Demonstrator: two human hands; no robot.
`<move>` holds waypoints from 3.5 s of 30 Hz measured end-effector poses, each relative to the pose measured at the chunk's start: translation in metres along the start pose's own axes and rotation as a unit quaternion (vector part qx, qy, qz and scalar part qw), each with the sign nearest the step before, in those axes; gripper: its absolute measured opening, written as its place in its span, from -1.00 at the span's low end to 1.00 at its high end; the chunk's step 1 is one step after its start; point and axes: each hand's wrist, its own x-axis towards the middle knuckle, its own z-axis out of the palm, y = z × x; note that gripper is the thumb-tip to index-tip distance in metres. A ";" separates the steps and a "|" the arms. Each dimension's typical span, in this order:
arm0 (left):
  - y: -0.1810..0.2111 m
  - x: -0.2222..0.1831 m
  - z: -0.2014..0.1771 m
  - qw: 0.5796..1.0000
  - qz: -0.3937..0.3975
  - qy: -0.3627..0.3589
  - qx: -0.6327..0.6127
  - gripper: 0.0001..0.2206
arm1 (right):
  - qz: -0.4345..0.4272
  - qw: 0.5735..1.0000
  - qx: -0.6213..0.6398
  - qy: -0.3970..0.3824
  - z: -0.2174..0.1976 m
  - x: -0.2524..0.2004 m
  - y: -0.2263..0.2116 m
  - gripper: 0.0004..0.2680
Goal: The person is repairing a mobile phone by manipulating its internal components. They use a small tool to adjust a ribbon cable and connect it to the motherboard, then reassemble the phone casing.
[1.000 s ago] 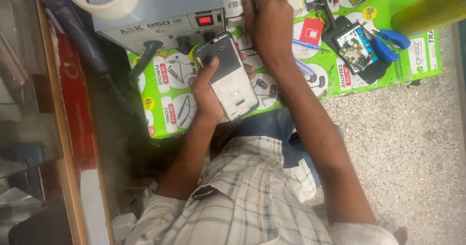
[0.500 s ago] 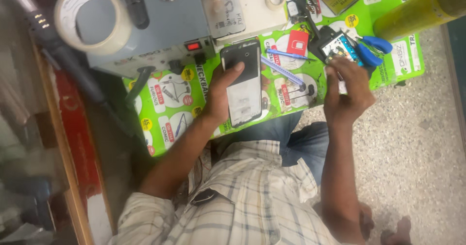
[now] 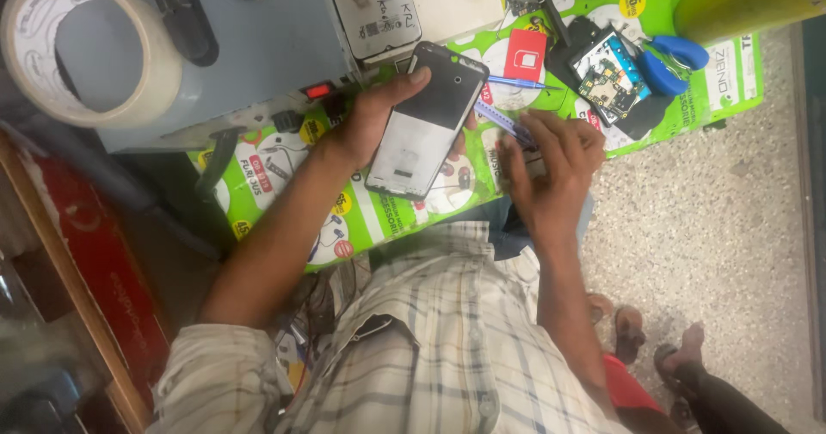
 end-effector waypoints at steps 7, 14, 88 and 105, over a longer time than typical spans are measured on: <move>0.011 -0.007 0.005 0.999 0.025 0.023 0.017 -0.39 | -0.003 0.999 0.028 0.015 0.008 0.006 -0.007 -0.81; 0.003 -0.006 -0.003 0.989 -0.050 -0.136 0.037 -0.38 | -0.058 0.987 0.059 0.139 0.002 0.032 -0.001 -0.82; -0.040 0.031 -0.013 0.955 0.088 0.082 0.271 -0.48 | 0.197 0.853 0.461 0.146 -0.013 -0.020 0.134 -0.78; -0.042 0.028 -0.002 0.888 0.067 0.095 0.444 -0.60 | 0.292 0.721 0.627 0.035 0.014 -0.014 0.051 -0.78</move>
